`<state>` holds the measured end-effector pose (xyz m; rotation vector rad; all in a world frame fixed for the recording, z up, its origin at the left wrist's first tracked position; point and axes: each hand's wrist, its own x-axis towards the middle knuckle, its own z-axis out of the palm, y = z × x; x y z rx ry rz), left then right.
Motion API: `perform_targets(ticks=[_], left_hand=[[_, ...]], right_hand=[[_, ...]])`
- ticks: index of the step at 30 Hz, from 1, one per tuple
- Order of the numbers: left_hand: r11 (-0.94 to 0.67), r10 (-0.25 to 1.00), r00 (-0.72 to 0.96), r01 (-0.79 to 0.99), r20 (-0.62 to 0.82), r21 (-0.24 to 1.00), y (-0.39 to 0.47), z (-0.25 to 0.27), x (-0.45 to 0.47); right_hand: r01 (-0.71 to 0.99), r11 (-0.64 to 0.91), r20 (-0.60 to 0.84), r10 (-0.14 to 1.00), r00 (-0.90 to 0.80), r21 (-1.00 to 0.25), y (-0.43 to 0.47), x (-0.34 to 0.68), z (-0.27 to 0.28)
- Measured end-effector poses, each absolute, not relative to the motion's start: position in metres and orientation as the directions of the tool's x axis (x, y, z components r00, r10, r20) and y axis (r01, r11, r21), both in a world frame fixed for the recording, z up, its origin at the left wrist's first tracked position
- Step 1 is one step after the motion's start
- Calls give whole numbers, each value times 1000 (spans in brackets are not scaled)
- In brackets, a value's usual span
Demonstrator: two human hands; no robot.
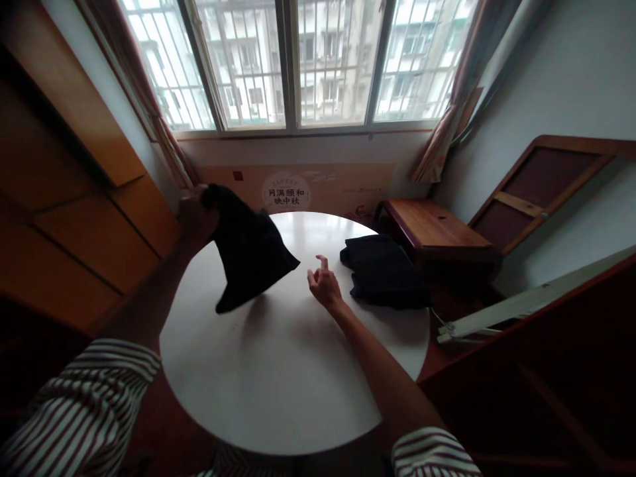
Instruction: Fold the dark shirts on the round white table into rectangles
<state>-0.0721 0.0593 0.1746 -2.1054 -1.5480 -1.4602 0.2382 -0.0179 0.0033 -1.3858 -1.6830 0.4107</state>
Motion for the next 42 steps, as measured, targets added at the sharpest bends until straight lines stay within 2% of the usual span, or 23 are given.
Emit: perform_targets(ticks=[2, 3, 6, 8, 9, 11, 13, 14, 16, 18, 22, 25, 26, 28, 30, 31, 33, 35, 36, 38, 39, 41, 42], left_hand=[[-459, 460, -129, 812, 878, 360, 62, 187, -69], [-475, 435, -112, 814, 894, 333, 60, 182, -66], [-538, 540, 89, 801, 837, 262, 41, 128, -55], [-566, 667, 277, 792, 691, 229, 24, 76, -51], [-583, 695, 342, 782, 632, 218, 16, 51, -51], [-536, 752, 354, 819, 556, 204, 5, 12, -54], [-480, 785, 323, 857, 528, 190, 0, -9, -58], [-461, 794, 313, 869, 522, 180, 0, -14, -60], [-457, 792, 320, 875, 519, 159, 2, -18, -62], [-468, 785, 336, 872, 521, 142, 5, -17, -62], [-479, 781, 344, 865, 521, 147, 5, -16, -60], [-488, 781, 340, 855, 524, 173, -1, -13, -59], [-514, 775, 359, 837, 520, 187, -3, -12, -59], [-613, 742, 451, 756, 496, 231, -7, -9, -61], [-711, 685, 519, 630, 512, 312, -9, -6, -63], [-741, 658, 515, 572, 550, 352, -9, -3, -63], [-768, 618, 436, 515, 654, 381, -11, 4, -60], [-781, 575, 420, 536, 702, 319, -15, 14, -52], [-790, 559, 468, 553, 684, 267, -18, 19, -46], [-818, 546, 618, 538, 566, 201, -22, 27, -32], [-829, 549, 679, 518, 487, 212, -23, 31, -24], [-801, 598, 709, 515, 373, 306, -17, 39, -12], [-756, 654, 658, 541, 373, 369, -10, 46, -8]], right_hand=[[651, 311, 405, 914, -6, -692, -19, 236, 4], [683, 307, 403, 915, -21, -662, -20, 236, 6], [814, 336, 473, 877, -86, -473, -22, 244, 21], [911, 286, 548, 832, -83, -297, -24, 258, 35], [953, 197, 575, 818, -32, -228, -25, 268, 42], [981, -87, 560, 811, 170, -171, -26, 289, 51], [924, -346, 426, 820, 382, -161, -26, 308, 54], [896, -418, 339, 830, 443, -147, -25, 315, 54], [888, -444, 214, 862, 459, -118, -24, 321, 52], [919, -378, 187, 900, 393, -114, -24, 321, 51], [930, -311, 187, 919, 347, -199, -24, 318, 56], [907, -225, 336, 875, 349, -356, -21, 319, 61], [894, -120, 428, 846, 320, -431, -20, 318, 62], [818, 211, 582, 794, 176, -534, -19, 311, 62], [626, 504, 613, 788, -52, -595, -21, 295, 57], [513, 578, 579, 795, -180, -635, -23, 285, 53], [340, 598, 454, 788, -417, -726, -29, 262, 44], [252, 561, 347, 744, -572, -788, -36, 244, 36], [226, 549, 319, 721, -615, -805, -39, 237, 33], [204, 539, 308, 707, -637, -817, -41, 232, 31], [209, 542, 317, 716, -622, -814, -40, 232, 32], [255, 553, 359, 763, -538, -793, -37, 237, 35], [292, 549, 389, 799, -459, -783, -34, 241, 37]])
